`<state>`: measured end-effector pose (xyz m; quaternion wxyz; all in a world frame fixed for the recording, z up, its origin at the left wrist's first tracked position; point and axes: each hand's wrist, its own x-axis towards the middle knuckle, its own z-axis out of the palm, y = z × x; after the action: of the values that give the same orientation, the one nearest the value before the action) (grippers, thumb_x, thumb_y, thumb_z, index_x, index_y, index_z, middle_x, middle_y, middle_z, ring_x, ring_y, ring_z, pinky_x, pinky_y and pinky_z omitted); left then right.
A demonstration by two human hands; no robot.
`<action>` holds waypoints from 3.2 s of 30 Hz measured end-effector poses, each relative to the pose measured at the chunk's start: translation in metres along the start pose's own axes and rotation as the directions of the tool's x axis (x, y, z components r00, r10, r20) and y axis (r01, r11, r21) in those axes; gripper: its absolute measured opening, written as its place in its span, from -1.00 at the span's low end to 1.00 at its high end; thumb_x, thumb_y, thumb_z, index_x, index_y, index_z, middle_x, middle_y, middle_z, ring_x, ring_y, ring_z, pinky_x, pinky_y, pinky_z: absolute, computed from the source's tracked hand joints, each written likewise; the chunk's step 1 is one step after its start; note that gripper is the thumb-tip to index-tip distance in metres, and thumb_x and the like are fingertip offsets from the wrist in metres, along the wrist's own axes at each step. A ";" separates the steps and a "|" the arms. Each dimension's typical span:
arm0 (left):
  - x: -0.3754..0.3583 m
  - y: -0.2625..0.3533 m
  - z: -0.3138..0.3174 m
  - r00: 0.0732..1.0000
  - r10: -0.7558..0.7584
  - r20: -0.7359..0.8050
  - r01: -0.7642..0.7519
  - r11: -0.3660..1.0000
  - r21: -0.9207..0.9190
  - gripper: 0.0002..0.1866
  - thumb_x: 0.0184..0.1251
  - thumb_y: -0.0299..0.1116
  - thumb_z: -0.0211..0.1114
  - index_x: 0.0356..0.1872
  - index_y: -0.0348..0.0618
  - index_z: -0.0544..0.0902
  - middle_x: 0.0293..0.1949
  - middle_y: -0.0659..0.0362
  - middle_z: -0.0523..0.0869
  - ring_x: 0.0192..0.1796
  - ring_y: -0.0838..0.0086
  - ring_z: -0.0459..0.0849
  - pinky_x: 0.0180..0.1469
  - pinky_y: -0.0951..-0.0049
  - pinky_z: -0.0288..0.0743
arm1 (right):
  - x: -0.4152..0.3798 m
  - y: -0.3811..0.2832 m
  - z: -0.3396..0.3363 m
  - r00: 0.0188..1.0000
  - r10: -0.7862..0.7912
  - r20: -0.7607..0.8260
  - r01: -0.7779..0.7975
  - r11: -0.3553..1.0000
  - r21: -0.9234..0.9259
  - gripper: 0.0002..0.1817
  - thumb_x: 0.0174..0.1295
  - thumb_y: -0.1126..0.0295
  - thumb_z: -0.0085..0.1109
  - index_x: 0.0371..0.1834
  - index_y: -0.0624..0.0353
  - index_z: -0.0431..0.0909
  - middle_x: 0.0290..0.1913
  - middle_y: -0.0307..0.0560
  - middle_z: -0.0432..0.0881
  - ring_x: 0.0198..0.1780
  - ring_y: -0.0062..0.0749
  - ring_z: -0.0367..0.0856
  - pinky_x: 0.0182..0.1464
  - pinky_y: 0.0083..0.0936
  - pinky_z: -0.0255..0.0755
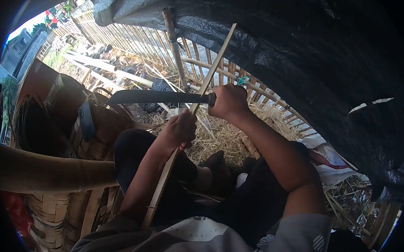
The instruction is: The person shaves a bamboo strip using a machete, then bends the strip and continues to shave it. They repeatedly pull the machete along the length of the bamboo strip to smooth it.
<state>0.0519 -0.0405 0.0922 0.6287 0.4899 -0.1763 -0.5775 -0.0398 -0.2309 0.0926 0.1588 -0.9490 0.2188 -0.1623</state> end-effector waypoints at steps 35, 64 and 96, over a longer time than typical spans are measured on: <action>-0.017 -0.041 0.015 0.988 -0.146 0.041 0.147 0.989 -0.008 -0.52 0.66 0.02 -0.18 -0.30 -0.16 0.44 -0.69 0.30 0.37 -0.80 0.58 0.33 -0.82 0.58 0.22 | 0.038 0.144 -0.030 0.801 0.595 -0.066 -0.589 0.766 -0.256 -0.60 -0.10 0.31 0.23 -0.16 0.26 0.72 -0.15 0.21 0.75 -0.03 0.08 0.73 0.05 -0.20 0.61; 0.009 -0.013 0.028 0.981 -0.174 -0.091 0.187 0.968 0.166 -0.46 0.68 0.03 -0.30 -0.43 -0.09 0.45 -0.58 0.22 0.47 -0.61 0.44 0.52 -0.58 0.46 0.40 | -0.009 0.027 -0.023 0.834 0.266 0.484 -0.547 0.279 0.789 -0.67 0.17 0.32 0.41 -0.59 0.06 0.40 -0.73 -0.38 0.34 -0.79 -0.66 0.23 -0.69 -0.55 0.10; -0.017 -0.043 0.025 0.967 -0.072 -0.243 0.148 0.938 0.313 -0.44 0.65 0.04 -0.12 -0.53 -0.13 0.46 -0.69 0.31 0.39 -0.76 0.60 0.34 -0.75 0.52 0.22 | 0.024 0.119 -0.031 0.906 0.422 0.016 -0.401 0.872 -0.281 -0.62 -0.16 0.30 0.31 -0.19 0.10 0.75 -0.14 0.12 0.75 -0.02 0.01 0.72 0.05 -0.16 0.60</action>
<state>0.0042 -0.0288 0.0743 0.5207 0.6601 -0.1690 -0.5143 -0.0744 -0.3504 0.0815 0.0667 -0.8987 0.4297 -0.0566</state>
